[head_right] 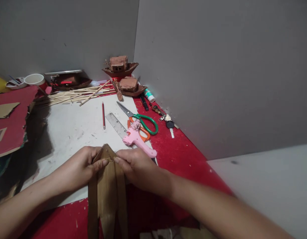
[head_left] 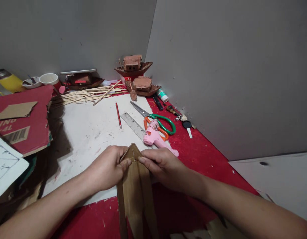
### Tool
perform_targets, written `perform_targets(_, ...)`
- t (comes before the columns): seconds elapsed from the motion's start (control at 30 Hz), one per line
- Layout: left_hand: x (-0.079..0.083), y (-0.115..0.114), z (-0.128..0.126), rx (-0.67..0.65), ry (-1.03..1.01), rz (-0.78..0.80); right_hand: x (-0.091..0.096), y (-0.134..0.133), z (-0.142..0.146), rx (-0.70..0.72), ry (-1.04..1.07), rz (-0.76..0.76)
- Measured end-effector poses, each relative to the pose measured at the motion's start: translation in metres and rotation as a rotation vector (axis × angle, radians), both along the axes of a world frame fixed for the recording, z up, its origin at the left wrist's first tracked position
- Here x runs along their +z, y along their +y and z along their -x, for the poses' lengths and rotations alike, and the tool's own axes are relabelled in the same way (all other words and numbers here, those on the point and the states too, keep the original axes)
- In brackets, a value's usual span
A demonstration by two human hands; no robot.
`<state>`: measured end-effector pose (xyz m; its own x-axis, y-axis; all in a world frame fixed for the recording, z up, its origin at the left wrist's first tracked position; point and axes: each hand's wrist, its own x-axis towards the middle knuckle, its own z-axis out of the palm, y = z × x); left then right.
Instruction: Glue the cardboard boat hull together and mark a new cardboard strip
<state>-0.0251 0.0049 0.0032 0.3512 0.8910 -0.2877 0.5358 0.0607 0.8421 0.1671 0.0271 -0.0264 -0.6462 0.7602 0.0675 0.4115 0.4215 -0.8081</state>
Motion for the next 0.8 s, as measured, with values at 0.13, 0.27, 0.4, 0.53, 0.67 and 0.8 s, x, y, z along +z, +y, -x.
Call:
perform_targets(0.13,0.0012,-0.0012,-0.0021,-0.013,0.005,-0.012,0.0014,0.0002,-0.0005,0.003,0.027,-0.007)
perform_targets(0.27,0.0012,-0.0008,-0.0026,-0.034,0.014,-0.007,0.0037,-0.0011,-0.0007,0.033,0.060,-0.017)
perform_targets(0.4,0.0000,0.0021,-0.0027,-0.048,-0.003,0.002,0.0034,-0.0019,0.0004,0.039,0.083,-0.053)
perform_targets(0.53,-0.0006,0.0053,-0.0018,-0.072,0.025,0.040,-0.0009,-0.0002,0.0020,0.011,0.078,-0.064)
perform_targets(0.67,-0.0001,0.0070,0.0004,-0.083,0.046,0.072,-0.0042,0.0032,0.0031,-0.030,0.052,0.005)
perform_targets(0.8,-0.0016,0.0079,0.0029,-0.089,-0.022,0.029,-0.0015,0.0044,0.0037,-0.058,0.045,-0.009)
